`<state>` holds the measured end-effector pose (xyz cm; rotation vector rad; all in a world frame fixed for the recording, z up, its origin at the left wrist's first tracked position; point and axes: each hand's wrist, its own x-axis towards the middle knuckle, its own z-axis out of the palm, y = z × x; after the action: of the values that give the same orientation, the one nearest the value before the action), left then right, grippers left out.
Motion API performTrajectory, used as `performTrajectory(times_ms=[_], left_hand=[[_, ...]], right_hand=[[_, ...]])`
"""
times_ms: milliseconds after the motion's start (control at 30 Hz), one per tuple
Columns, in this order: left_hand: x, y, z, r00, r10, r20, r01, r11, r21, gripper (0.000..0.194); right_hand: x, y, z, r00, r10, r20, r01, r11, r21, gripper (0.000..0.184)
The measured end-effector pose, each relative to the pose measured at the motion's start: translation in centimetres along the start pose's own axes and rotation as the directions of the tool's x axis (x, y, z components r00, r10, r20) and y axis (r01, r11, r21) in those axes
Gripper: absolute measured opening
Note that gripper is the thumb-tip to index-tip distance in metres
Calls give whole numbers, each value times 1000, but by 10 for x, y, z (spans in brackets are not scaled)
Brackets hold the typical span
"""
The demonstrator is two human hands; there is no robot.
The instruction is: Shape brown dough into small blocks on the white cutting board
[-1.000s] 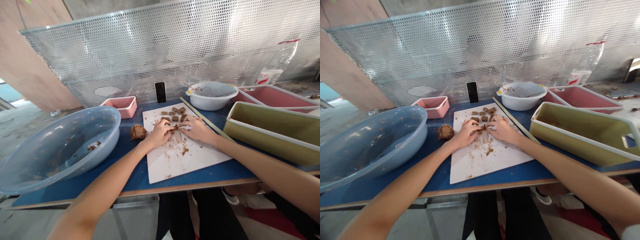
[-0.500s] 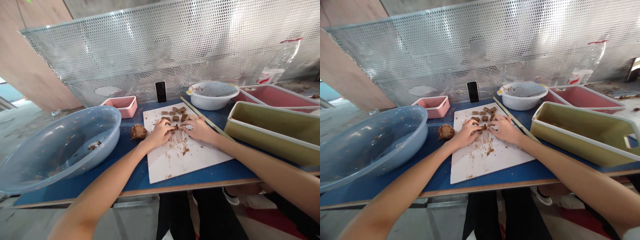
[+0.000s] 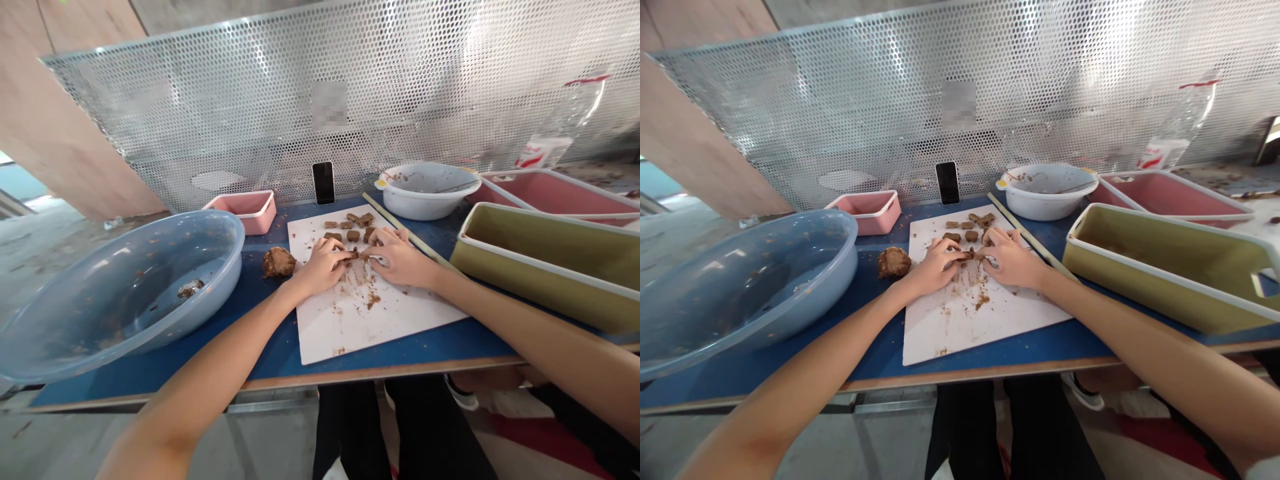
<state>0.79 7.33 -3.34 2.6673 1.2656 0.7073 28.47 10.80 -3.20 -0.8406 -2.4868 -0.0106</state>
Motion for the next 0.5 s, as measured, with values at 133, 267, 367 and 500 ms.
performTrajectory(times_ms=[133,267,367,500], left_hand=[[0,0,0,1000,-5,9,4,1000,7,39],[0,0,0,1000,1,6,-1,1000,18,39],[0,0,0,1000,5,0,-5,1000,21,39],[0,0,0,999,14,-39,-14,1000,12,39]], right_hand=[[0,-2,-3,1000,-5,-25,4,1000,-24,36],[0,-2,-4,999,-41,-6,41,996,-75,42],[-1,1,-2,999,-54,0,54,994,-93,42],[-2,5,3,998,-54,-11,53,994,-96,40]])
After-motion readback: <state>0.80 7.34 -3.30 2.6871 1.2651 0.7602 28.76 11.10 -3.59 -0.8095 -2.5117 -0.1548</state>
